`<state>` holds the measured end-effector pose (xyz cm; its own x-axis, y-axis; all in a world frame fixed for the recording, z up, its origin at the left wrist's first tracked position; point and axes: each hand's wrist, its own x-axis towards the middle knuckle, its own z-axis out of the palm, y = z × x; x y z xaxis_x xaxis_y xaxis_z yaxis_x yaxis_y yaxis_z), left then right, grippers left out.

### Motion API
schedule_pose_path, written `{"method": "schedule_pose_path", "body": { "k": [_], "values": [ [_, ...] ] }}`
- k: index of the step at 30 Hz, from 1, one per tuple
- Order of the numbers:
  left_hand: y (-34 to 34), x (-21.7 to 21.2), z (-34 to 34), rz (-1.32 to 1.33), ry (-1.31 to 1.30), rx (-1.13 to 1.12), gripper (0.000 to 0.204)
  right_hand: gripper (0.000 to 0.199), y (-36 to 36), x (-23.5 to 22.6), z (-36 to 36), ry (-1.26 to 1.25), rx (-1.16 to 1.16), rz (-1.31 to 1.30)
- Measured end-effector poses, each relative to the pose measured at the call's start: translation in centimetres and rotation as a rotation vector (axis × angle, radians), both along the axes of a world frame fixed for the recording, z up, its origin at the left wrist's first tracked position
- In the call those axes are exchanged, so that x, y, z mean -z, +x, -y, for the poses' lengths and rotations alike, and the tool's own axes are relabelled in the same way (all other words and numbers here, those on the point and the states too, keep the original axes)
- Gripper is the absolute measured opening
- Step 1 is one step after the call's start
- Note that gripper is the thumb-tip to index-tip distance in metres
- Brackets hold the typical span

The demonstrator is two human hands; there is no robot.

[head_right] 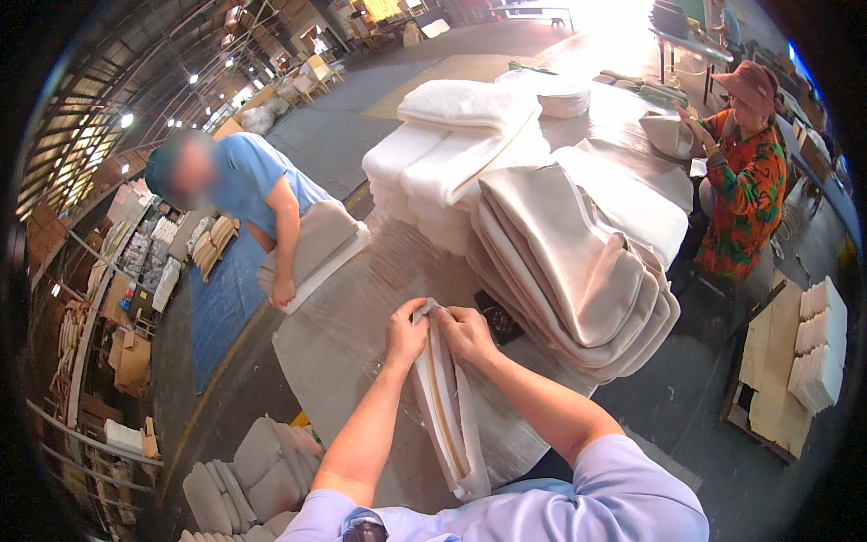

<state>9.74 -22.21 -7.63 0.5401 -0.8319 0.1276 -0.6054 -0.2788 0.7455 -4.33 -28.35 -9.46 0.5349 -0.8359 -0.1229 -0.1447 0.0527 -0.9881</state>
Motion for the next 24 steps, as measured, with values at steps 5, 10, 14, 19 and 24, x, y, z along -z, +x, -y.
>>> {"method": "schedule_pose_path", "body": {
  "k": [5,10,14,19,24],
  "values": [
    [1.5,0.7,-0.2,0.157,-0.097,0.056,0.031,0.033,0.4,-1.2,0.2,-0.125,-0.051,-0.027],
    [1.4,0.9,-0.2,0.14,-0.188,0.104,0.022,0.022,0.5,-0.9,0.3,-0.361,-0.061,-0.063],
    [1.0,1.6,-0.5,0.064,-0.285,0.038,0.013,0.015,1.0,-0.7,-0.4,-0.452,-0.055,0.004],
    [0.6,2.6,-0.2,0.016,-0.314,0.015,0.009,0.014,0.7,0.0,-0.9,-0.475,-0.035,0.033],
    [1.5,3.5,-0.5,0.073,-0.341,0.031,0.007,0.018,1.5,-0.3,-0.4,-0.499,-0.105,-0.035]
  ]
}}
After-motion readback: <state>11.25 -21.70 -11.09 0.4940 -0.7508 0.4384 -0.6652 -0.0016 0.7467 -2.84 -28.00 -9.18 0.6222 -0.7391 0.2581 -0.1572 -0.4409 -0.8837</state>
